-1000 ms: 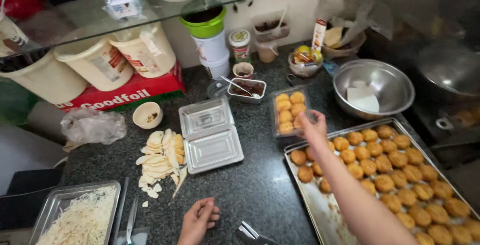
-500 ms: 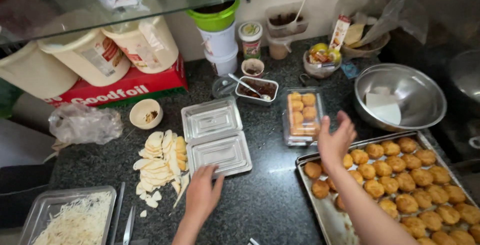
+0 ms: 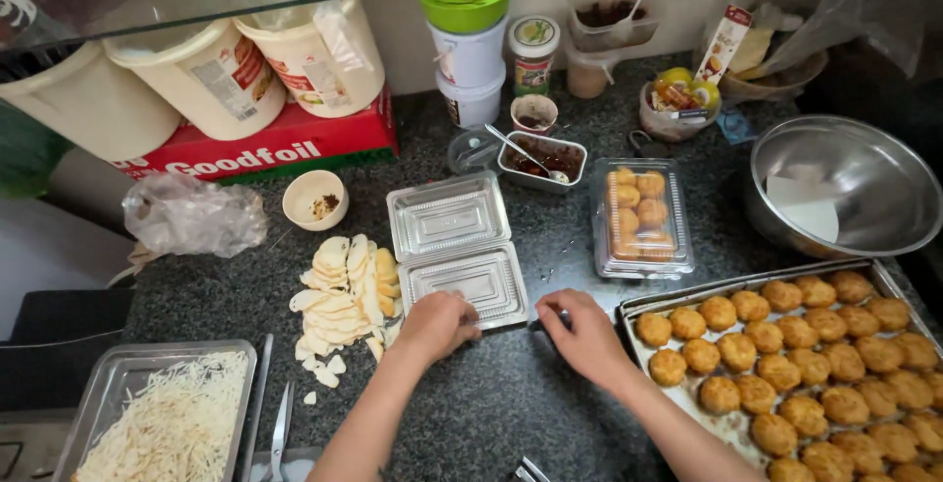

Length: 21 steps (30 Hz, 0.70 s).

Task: Packaging small round baked items from a large baking tray into individual plastic containers and securing them with a stapler.

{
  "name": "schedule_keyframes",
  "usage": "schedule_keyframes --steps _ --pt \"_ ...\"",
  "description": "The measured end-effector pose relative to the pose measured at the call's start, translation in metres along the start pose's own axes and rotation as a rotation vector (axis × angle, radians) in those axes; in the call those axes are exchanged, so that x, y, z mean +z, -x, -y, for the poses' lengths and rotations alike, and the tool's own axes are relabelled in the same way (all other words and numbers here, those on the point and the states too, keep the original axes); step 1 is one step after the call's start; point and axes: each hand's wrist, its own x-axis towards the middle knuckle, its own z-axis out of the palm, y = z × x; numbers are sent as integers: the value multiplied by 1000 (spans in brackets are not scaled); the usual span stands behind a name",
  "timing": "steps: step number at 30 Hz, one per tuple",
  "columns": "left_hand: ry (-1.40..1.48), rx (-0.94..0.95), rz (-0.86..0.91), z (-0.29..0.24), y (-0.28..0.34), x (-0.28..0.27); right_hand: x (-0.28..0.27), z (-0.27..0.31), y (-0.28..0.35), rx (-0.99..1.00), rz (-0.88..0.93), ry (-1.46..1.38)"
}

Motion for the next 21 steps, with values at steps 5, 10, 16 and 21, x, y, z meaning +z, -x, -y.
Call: schedule_keyframes --steps 5,10,16,21 --pt "143 -11 9 10 -2 0 3 1 8 47 130 94" --pt "207 -34 39 -2 10 -23 6 10 14 88 167 119" --pt "133 38 -157 -25 16 -43 16 50 13 -365 55 157" --pt "63 193 -379 -29 15 -56 36 66 5 -387 58 249"
